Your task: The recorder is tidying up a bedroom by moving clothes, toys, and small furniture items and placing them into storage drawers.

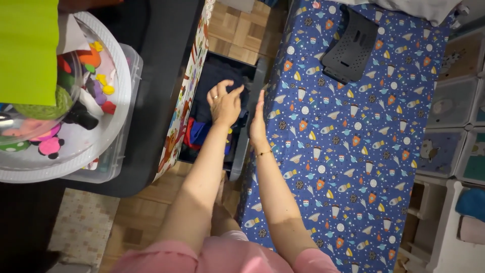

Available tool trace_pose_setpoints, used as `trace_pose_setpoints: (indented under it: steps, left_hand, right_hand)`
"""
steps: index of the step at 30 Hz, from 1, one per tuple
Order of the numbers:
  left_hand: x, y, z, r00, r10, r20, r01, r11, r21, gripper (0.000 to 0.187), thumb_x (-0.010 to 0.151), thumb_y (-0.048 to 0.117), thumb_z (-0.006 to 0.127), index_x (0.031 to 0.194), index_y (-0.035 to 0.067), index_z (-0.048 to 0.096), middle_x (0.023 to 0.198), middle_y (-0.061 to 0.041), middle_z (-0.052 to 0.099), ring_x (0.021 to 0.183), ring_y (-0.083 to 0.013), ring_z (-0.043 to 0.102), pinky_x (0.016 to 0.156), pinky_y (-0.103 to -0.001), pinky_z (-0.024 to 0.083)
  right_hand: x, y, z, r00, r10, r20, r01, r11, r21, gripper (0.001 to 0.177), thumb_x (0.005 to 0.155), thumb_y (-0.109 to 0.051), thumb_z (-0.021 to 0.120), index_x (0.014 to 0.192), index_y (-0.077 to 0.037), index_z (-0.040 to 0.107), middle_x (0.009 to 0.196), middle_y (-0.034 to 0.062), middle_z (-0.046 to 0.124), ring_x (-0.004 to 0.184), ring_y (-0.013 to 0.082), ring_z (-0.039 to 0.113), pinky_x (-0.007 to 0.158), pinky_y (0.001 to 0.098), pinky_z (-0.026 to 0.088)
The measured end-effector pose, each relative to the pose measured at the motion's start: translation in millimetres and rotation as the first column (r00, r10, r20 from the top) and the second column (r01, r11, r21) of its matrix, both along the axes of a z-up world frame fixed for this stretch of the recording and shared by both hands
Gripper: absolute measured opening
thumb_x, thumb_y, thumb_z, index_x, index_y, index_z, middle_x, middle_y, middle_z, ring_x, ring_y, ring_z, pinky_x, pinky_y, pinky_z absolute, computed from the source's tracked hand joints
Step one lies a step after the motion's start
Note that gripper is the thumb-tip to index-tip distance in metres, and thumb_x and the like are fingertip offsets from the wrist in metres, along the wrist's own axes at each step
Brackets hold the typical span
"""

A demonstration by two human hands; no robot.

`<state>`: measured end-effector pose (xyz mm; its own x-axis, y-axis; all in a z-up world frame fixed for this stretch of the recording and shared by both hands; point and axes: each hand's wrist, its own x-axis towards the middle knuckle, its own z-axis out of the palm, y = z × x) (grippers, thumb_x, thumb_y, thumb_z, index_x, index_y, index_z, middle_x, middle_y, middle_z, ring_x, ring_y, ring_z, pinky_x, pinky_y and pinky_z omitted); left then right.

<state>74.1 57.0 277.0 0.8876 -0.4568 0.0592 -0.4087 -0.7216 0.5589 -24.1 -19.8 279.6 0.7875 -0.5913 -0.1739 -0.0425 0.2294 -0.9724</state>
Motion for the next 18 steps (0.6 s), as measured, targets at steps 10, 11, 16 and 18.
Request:
trace_pose_setpoints:
  steps: [10,11,16,18]
  left_hand:
    - [-3,8,10,0.986,0.167,-0.005,-0.166,0.978,-0.127,0.062,0.106,0.044,0.053,0.144,-0.004,0.050,0.159,-0.026,0.030,0.144,-0.0488,0.023,0.119,-0.058,0.017]
    - [-6,13,38,0.985,0.175,-0.004,-0.174,0.976,-0.129,0.062,0.106,0.044,0.053,0.144,-0.004,0.050,0.159,-0.026,0.030,0.144,-0.0488,0.023,0.119,-0.058,0.017]
    - [-13,31,132,0.993,0.119,-0.027,-0.121,0.951,-0.284,0.054,0.106,0.043,0.048,0.146,0.007,0.056,0.159,-0.014,0.039,0.147,-0.0411,0.030,0.125,-0.057,0.018]
    - [-15,28,129,0.995,0.095,0.009,-0.088,0.952,-0.294,0.052,0.107,0.042,0.047,0.144,0.008,0.058,0.158,-0.013,0.041,0.148,-0.0396,0.032,0.126,-0.058,0.017]
  right_hand:
    - [60,41,-52,0.995,0.103,0.020,-0.098,0.983,-0.157,0.066,0.113,-0.048,0.026,0.166,-0.012,0.011,0.175,0.0043,0.006,0.161,0.0188,0.005,0.129,0.0320,0.007]
    - [65,45,-56,0.994,0.110,0.021,-0.106,0.982,-0.159,0.066,0.113,-0.048,0.026,0.166,-0.012,0.011,0.175,0.0043,0.006,0.161,0.0188,0.005,0.129,0.0320,0.007]
    - [92,70,-69,0.945,-0.004,-0.327,-0.255,0.615,-0.746,0.062,0.115,-0.043,0.030,0.166,-0.011,0.015,0.173,0.0067,0.011,0.160,0.0194,0.010,0.129,0.0320,0.010]
    - [101,78,-71,0.921,-0.077,-0.381,-0.304,0.472,-0.828,0.061,0.115,-0.042,0.031,0.166,-0.011,0.016,0.173,0.0073,0.013,0.160,0.0195,0.012,0.129,0.0319,0.011]
